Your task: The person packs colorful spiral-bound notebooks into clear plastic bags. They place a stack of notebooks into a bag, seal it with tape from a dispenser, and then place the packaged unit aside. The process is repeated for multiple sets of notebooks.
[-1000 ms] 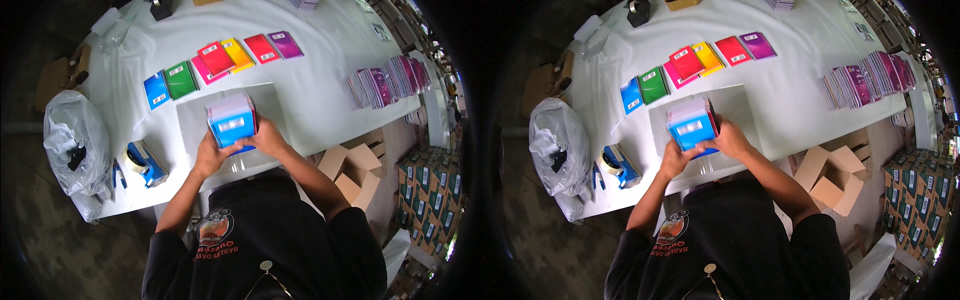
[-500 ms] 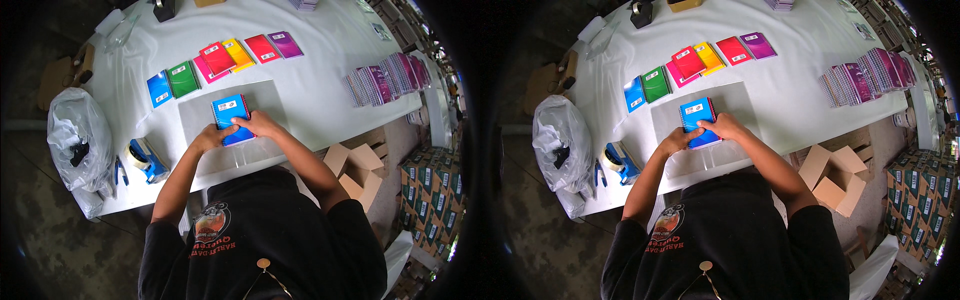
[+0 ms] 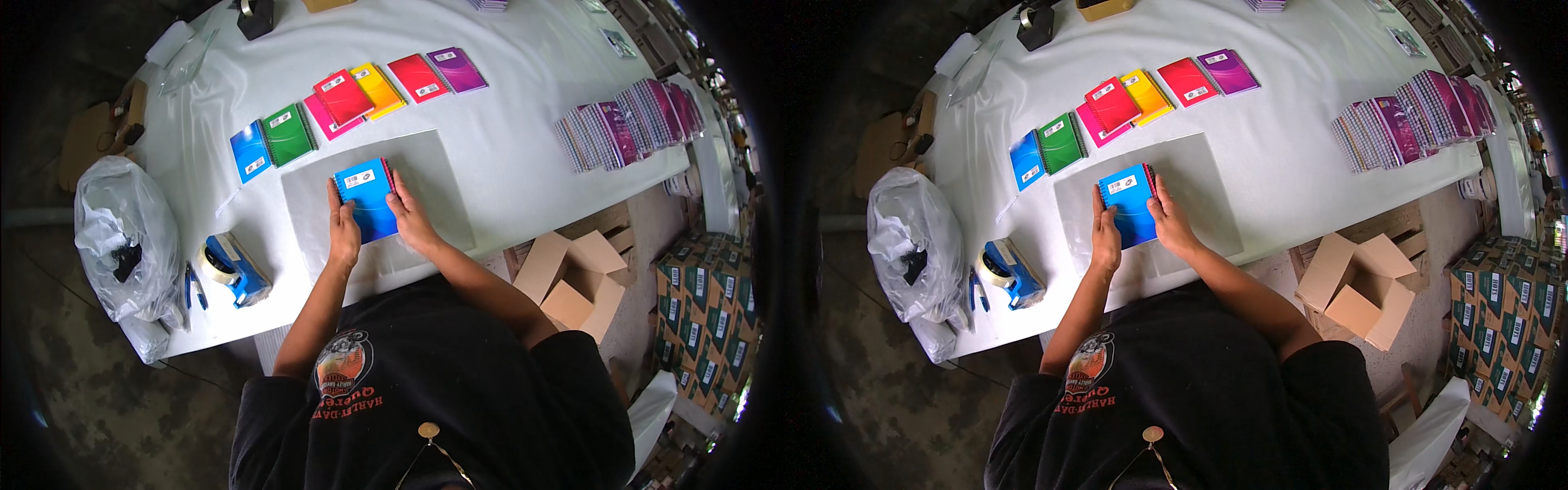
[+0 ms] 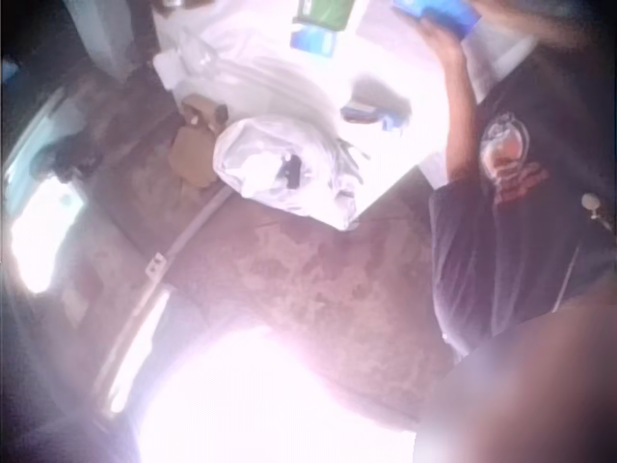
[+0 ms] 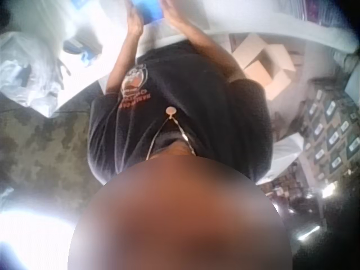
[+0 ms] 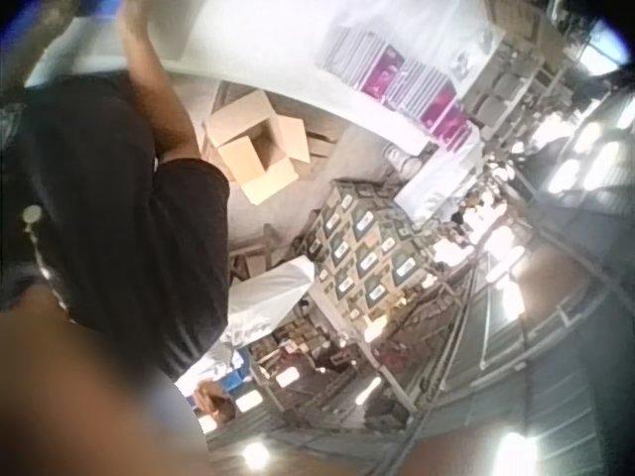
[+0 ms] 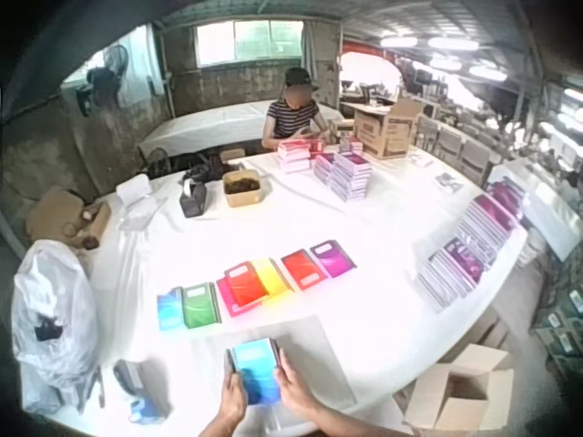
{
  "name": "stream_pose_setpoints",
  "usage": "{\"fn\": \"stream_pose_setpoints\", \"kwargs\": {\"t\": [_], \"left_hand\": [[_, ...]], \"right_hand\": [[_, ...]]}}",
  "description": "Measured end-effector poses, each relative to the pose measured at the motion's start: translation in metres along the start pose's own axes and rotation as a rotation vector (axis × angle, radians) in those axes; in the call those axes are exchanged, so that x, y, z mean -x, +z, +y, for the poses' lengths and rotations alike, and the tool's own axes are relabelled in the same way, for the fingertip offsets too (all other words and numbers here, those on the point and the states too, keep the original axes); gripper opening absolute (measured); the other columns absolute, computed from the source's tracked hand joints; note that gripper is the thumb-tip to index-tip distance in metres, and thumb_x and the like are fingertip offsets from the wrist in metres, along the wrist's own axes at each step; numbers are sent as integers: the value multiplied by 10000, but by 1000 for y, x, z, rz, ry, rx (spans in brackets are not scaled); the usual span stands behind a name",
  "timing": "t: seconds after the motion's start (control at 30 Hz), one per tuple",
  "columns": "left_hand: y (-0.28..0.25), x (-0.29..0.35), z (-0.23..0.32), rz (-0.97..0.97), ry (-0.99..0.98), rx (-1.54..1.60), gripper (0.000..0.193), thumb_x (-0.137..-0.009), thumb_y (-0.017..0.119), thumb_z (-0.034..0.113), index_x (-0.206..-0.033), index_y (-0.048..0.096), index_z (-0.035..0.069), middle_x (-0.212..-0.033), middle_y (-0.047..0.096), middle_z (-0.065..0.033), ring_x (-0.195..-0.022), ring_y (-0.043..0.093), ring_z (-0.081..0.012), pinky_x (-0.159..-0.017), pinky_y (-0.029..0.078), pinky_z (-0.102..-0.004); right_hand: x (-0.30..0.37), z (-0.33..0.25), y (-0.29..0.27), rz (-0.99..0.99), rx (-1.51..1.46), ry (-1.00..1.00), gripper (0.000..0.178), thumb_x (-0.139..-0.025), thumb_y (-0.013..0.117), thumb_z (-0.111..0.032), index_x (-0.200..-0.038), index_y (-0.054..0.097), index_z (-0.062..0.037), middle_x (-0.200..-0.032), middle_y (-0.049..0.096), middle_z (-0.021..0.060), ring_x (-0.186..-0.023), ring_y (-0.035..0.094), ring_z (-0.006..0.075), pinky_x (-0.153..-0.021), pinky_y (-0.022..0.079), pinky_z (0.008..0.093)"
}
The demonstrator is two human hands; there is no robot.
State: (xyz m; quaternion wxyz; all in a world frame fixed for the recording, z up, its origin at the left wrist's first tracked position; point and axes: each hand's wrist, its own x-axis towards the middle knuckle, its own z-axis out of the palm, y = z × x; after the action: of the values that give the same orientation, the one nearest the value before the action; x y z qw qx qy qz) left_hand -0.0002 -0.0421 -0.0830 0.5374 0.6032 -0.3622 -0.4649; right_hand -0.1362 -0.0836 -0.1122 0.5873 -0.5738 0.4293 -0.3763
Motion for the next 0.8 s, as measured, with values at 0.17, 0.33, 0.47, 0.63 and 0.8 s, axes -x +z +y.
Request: {"fn": "stream_pose_setpoints", "kwargs": {"t": [0.17, 0.33, 0.47, 0.63, 0.8], "left_hand": [[-19, 0, -22, 113, 85, -316, 543, -963, 332, 279, -1415, 197, 11, -1462, 184, -231, -1349, 205, -315, -1090, 167, -354], [-44, 26, -46, 511, 62, -1295, 511, -935, 421, 329, -1337, 365, 18, -1450, 124, -288, -1337, 77, -478, -1060, 106, -575], [-29, 35, -45, 440, 72, -1352, 527, -875, 524, 320, -1335, 406, 90, -1457, 124, -273, -1349, 79, -454, -1062, 108, -572], [-40, 25, -40, 544, 100, -1165, 460, -818, 625, 237, -1243, 502, 110, -1460, 158, -247, -1356, 84, -433, -1071, 94, -556], [-34, 14, 0, 453, 51, -357, 565, -797, 694, 209, -1226, 395, -5, -1232, 457, -198, -1016, 555, -315, -840, 461, -386]], "right_hand": [[2, -7, -15, 73, 231, 28, 532, -956, 431, -263, -1388, 273, 4, -1412, 331, 199, -1324, 294, 278, -1072, 229, 348], [30, 10, -58, 499, 1352, -96, 458, -894, 491, -176, -1306, 406, 6, -1345, 405, 231, -1308, 295, 374, -1081, 189, 484], [24, 17, -60, 387, 1076, -208, 387, -881, 494, -129, -1247, 474, -4, -1361, 401, 191, -1310, 292, 366, -1081, 161, 509], [16, 23, -59, 392, 1079, -309, 398, -852, 525, -99, -1236, 471, -10, -1293, 472, 172, -1245, 378, 356, -1063, 186, 515], [17, 7, -56, 425, 1038, -315, 513, -806, 585, -47, -1292, 425, -19, -1069, 565, 135, -983, 512, 296, -929, 353, 441]]}}
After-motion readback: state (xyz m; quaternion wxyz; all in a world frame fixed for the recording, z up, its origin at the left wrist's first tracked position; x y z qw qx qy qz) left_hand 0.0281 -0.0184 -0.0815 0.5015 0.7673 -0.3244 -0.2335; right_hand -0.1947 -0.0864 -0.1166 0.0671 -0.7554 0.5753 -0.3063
